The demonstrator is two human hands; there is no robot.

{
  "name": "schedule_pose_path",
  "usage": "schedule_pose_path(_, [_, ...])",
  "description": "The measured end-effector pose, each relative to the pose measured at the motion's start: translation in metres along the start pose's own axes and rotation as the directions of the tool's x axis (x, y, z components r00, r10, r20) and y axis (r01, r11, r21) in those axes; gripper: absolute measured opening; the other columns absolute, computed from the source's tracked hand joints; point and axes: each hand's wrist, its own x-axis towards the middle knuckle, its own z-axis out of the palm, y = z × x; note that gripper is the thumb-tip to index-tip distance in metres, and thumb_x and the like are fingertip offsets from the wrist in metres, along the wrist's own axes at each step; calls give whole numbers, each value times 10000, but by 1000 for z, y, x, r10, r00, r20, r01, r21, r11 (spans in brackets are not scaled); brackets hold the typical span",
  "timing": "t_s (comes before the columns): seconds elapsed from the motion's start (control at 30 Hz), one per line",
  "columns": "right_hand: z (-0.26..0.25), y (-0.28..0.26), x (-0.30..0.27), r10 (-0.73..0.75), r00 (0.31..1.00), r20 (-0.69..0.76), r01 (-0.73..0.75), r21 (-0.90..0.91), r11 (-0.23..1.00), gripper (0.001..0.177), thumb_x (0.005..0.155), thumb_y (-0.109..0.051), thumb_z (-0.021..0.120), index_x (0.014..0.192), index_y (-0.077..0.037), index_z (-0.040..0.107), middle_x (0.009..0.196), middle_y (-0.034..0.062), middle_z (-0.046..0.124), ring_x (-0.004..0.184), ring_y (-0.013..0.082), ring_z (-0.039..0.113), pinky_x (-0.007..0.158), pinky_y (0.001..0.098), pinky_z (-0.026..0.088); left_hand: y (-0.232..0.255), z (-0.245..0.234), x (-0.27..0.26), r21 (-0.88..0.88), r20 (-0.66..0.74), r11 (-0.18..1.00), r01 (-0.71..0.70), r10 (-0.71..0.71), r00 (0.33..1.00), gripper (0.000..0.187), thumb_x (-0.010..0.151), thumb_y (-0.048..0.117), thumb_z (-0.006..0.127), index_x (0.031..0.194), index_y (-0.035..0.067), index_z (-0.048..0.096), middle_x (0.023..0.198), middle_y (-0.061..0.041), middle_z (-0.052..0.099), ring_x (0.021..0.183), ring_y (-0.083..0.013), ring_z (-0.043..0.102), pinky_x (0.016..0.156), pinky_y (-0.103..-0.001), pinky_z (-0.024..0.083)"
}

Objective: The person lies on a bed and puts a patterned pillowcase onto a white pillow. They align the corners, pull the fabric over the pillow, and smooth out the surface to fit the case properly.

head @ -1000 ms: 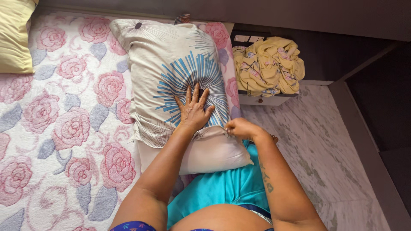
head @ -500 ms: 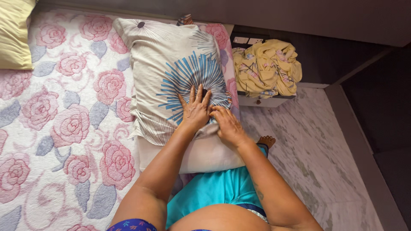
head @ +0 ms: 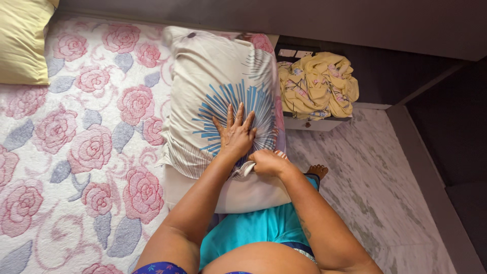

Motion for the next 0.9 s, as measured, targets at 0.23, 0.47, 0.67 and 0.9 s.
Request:
schedule_pose_path(0.23, [1,-10,-9,-37,992,121,40,-25,999,287,763,-186,735,1027,-78,760,996,186,756,972,337,714,833,441,528,-4,1,2,20,-50,1000,-6,7,999,635,948,508,528,1536,289,433,1696,-91,178,1565,-375,33,1073,-831,-83])
schedule_pose_path(0.47, [-15,7,-8,-91,927,-364,252,424,870,242,910,-229,753,1086,-65,738,1056,147,673,1025,329,670,908,410,537,-15,14,3,22,-69,999,-33,34,997,567,990,429,516,1525,251,458,1689,-110,212,1568,-390,59,1085,-820,-83])
schedule_pose_path(0.67, [-2,-13,-9,-120,678,-725,154,-19,988,374,675,-48,821,1038,-32,734,1118,143,642,1047,374,603,898,451,487,-16,11,0,23,-67,999,-45,47,997,622,919,210,583,1529,234,468,1689,-105,238,1572,-367,75,1107,-792,-82])
schedule_pose_path(0.9, [-7,-18,-8,-84,675,-733,171,45,984,103,794,-21,749,850,-36,664,964,103,677,958,315,656,868,419,506,-16,8,-5,-16,-128,996,-82,80,989,628,890,193,627,1503,219,493,1660,-115,296,1563,-378,128,1157,-750,-51])
